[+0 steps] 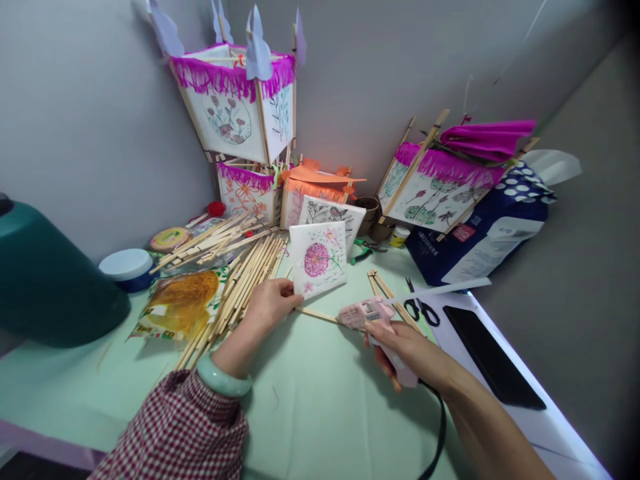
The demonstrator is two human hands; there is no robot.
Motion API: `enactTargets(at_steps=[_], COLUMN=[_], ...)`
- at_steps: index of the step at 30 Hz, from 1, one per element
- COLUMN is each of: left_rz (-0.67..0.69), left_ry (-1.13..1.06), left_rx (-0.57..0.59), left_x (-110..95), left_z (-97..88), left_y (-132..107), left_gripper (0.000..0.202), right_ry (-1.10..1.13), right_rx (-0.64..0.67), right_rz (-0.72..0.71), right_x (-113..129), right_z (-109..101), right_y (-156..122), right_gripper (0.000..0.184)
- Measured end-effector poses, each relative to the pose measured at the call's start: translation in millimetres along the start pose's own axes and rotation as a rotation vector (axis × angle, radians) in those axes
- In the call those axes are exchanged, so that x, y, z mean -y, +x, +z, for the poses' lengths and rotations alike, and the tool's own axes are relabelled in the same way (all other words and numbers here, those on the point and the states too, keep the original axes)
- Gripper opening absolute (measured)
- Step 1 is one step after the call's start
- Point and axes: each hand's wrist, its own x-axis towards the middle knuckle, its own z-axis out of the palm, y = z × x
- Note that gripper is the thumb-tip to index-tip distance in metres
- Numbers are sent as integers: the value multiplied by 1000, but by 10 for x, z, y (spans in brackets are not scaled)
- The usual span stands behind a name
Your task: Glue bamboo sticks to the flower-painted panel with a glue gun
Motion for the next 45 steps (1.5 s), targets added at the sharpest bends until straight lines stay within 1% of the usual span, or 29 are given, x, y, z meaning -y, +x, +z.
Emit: enactTargets(at_steps=[7, 12, 20, 27, 34, 45], left_rz=[-2, -3, -6, 2, 8, 12], left_ry=[4, -2, -2, -16, -26, 0], left_rx=[0, 0, 2, -4, 0, 3], left_x=[1, 9, 10, 21, 41, 7], left_z=[-3, 2, 0, 4, 12, 1], left_y=[-1, 1, 6, 8, 17, 6], left_gripper=[19, 19, 17, 17, 18, 17], right_ry=[-7, -27, -12, 0, 21, -1], right_rx=[15, 20, 25, 21, 17, 63], right_rz=[4, -9, -21, -11, 5, -16], right_x=[-9, 1, 11, 13, 9, 8], right_z=[-35, -24, -20, -18, -7, -12], right_y=[-15, -8, -5, 0, 0, 49], right_gripper=[56, 58, 56, 58, 57, 55])
